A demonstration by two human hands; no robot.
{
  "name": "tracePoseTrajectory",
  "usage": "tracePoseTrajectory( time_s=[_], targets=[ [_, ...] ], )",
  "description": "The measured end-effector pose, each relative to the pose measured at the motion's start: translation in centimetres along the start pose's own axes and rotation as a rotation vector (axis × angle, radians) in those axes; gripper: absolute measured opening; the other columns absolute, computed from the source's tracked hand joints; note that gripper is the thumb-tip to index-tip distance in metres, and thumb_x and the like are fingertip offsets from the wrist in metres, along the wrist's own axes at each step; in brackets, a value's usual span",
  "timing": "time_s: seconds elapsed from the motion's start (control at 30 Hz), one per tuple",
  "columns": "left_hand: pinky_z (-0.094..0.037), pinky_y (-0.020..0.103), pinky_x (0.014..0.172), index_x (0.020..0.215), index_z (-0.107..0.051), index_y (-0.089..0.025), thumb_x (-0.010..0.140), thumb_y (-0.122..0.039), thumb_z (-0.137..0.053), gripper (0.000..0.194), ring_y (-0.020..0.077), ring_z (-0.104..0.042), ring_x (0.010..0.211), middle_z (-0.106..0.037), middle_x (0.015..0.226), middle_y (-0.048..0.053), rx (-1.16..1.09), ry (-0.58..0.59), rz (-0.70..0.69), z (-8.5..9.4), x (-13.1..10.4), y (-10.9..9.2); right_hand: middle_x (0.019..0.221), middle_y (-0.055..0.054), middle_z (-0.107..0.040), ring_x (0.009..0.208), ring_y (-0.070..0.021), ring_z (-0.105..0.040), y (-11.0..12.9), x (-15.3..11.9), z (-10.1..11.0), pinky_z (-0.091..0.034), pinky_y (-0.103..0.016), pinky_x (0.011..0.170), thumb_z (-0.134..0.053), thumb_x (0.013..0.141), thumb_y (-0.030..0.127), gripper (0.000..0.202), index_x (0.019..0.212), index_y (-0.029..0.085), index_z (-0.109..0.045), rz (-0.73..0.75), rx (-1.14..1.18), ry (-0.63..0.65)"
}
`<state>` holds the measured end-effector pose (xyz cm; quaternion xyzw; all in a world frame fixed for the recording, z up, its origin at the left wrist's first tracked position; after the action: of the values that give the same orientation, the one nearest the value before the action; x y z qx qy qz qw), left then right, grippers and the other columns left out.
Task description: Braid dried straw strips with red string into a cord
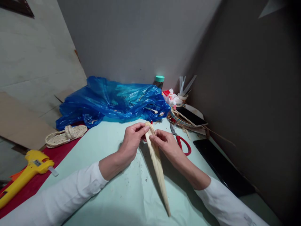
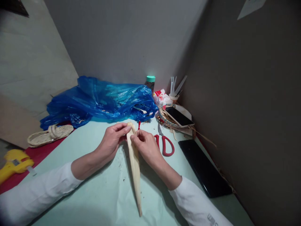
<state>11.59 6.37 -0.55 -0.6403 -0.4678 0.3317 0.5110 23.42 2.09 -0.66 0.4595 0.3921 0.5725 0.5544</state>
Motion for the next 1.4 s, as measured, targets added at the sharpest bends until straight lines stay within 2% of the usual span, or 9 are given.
tracePoseTrajectory(
  time_s=[0.13, 0.23, 0.47, 0.63, 0.77, 1.0, 1.4],
  targets=[
    [-0.043, 0.023, 0.062, 0.080, -0.063, -0.015, 0.073, -0.027, -0.067, 0.015, 0.0093, -0.053, 0.065, -0.060, 0.075, 0.000, 0.038, 0.030, 0.044, -0.3, -0.1, 0.1, 0.066, 0.002, -0.052, 0.062, -0.0136, -0.044, -0.4, 0.1, 0.7, -0.033, -0.026, 0.057, -0.058, 0.082, 0.041, 0.025, 0.071, 0.018, -0.055, 0.037, 0.010, -0.137],
    [-0.041, 0.022, 0.058, 0.075, -0.059, -0.015, 0.072, -0.025, -0.065, 0.013, 0.0079, -0.050, 0.059, -0.055, 0.068, -0.002, 0.095, 0.072, 0.087, -0.6, -0.2, 0.4, 0.067, 0.002, -0.051, 0.063, -0.0142, -0.045, -0.7, 0.3, 1.1, -0.034, -0.026, 0.058, -0.057, 0.082, 0.042, 0.025, 0.073, 0.019, -0.055, 0.047, 0.057, -0.183],
    [-0.041, 0.021, 0.057, 0.072, -0.055, -0.016, 0.072, -0.021, -0.059, 0.007, 0.0079, -0.049, 0.061, -0.054, 0.071, -0.003, 0.142, 0.030, 0.027, 0.0, 0.3, -0.1, 0.074, 0.000, -0.057, 0.068, -0.0145, -0.048, -0.3, 0.1, 0.3, -0.035, -0.025, 0.060, -0.060, 0.077, 0.036, 0.019, 0.080, 0.017, -0.060, -0.023, 0.109, -0.068],
    [-0.041, 0.023, 0.059, 0.078, -0.058, -0.014, 0.070, -0.020, -0.061, 0.010, 0.0093, -0.052, 0.062, -0.058, 0.072, -0.001, 0.181, 0.068, 0.047, -0.2, 0.4, -0.1, 0.069, 0.000, -0.055, 0.064, -0.0137, -0.045, -0.4, 0.1, 0.3, -0.033, -0.025, 0.056, -0.062, 0.077, 0.041, 0.024, 0.074, 0.017, -0.060, -0.037, 0.137, -0.077],
    [-0.042, 0.024, 0.064, 0.077, -0.059, -0.014, 0.069, -0.017, -0.061, 0.009, 0.0116, -0.057, 0.068, -0.060, 0.073, 0.001, 0.202, 0.055, 0.024, -0.1, 0.5, 0.0, 0.068, 0.001, -0.053, 0.061, -0.0130, -0.044, -0.6, 0.2, 0.4, -0.033, -0.025, 0.056, -0.063, 0.075, 0.043, 0.027, 0.072, 0.017, -0.058, -0.032, 0.136, -0.084],
    [-0.042, 0.025, 0.068, 0.078, -0.059, -0.013, 0.066, -0.015, -0.062, 0.013, 0.0128, -0.058, 0.072, -0.062, 0.077, 0.001, 0.178, 0.074, 0.055, -0.1, 0.7, 0.4, 0.066, 0.002, -0.053, 0.061, -0.0119, -0.043, -1.1, 0.1, 0.2, -0.031, -0.025, 0.055, -0.063, 0.073, 0.037, 0.022, 0.071, 0.016, -0.058, -0.093, 0.148, -0.096],
    [-0.047, 0.029, 0.077, 0.102, -0.066, -0.007, 0.070, -0.014, -0.065, 0.034, 0.0165, -0.063, 0.079, -0.069, 0.092, 0.011, -0.046, 0.290, 0.213, -0.9, 0.7, 0.2, 0.065, 0.000, -0.056, 0.059, -0.0115, -0.047, -2.4, 0.3, -0.2, -0.032, -0.026, 0.058, -0.068, 0.068, 0.025, 0.013, 0.071, 0.014, -0.061, -0.213, 0.575, 0.000]
  ],
)
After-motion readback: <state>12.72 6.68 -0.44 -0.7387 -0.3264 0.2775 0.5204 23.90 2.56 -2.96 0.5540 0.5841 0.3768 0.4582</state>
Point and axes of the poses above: each hand's wrist, its own x-axis towards the middle knuckle, its own z-axis out of the back of the hand, y = z × x, the point moved 5 cm from there along x, towards the middle knuckle
